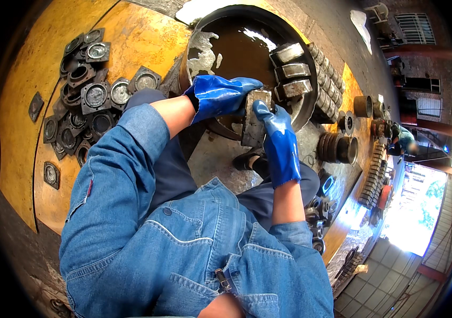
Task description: The person cleans metal mechanical parts using a brush and a tub of liquid, scrubbing the surfaces of different parts one at a time.
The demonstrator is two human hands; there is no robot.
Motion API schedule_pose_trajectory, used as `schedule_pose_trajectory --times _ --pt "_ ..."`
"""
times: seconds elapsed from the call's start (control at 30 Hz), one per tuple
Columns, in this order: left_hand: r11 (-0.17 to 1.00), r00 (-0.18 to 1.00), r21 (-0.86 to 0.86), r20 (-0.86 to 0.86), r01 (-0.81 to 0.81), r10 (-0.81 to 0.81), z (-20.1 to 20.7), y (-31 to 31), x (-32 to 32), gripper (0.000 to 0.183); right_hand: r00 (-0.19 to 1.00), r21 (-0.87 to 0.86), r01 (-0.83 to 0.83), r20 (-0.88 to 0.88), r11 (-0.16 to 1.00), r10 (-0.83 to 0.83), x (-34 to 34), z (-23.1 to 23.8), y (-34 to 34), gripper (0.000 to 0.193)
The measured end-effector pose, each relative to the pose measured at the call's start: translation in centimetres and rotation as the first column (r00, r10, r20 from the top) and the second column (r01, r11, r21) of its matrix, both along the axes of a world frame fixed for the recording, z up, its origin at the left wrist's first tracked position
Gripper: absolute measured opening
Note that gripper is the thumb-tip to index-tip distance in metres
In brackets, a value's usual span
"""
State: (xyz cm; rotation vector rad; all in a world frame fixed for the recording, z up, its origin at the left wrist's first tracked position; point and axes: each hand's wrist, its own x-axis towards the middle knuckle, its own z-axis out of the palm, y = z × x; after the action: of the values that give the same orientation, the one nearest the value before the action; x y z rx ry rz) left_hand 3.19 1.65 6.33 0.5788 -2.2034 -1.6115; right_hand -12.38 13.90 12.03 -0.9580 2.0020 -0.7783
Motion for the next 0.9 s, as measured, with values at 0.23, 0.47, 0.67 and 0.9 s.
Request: schedule_pose_trajectory --times 0.23,0.47,0.67,0.9 --pt "0.986 0.998 0.164 -0.051 -0.017 0.025 0.3 0.0 0.4 0.056 0.994 0.026 0.011 -0.113 1.000 -0.008 -1.4 -1.6 0.1 0.056" --pt "0.990 0.993 0.139 -0.106 -0.034 0.049 -1.0 0.0 -0.1 0.057 0.998 -0.018 -0.003 -0.057 1.000 0.002 -0.9 -0.9 0.2 0.056" --pt "0.989 1.000 -0.145 0.011 -0.027 0.029 -0.7 0.0 -0.1 0.054 1.000 0.007 0.018 -0.007 1.000 -0.018 -1.7 -2.1 0.1 0.057" --pt "0.942 0.997 -0.332 -0.074 -0.056 0.033 -2.2 0.5 -0.8 0.048 0.996 -0.037 0.085 0.017 0.996 -0.085 -0.3 -0.9 0.0 0.046"
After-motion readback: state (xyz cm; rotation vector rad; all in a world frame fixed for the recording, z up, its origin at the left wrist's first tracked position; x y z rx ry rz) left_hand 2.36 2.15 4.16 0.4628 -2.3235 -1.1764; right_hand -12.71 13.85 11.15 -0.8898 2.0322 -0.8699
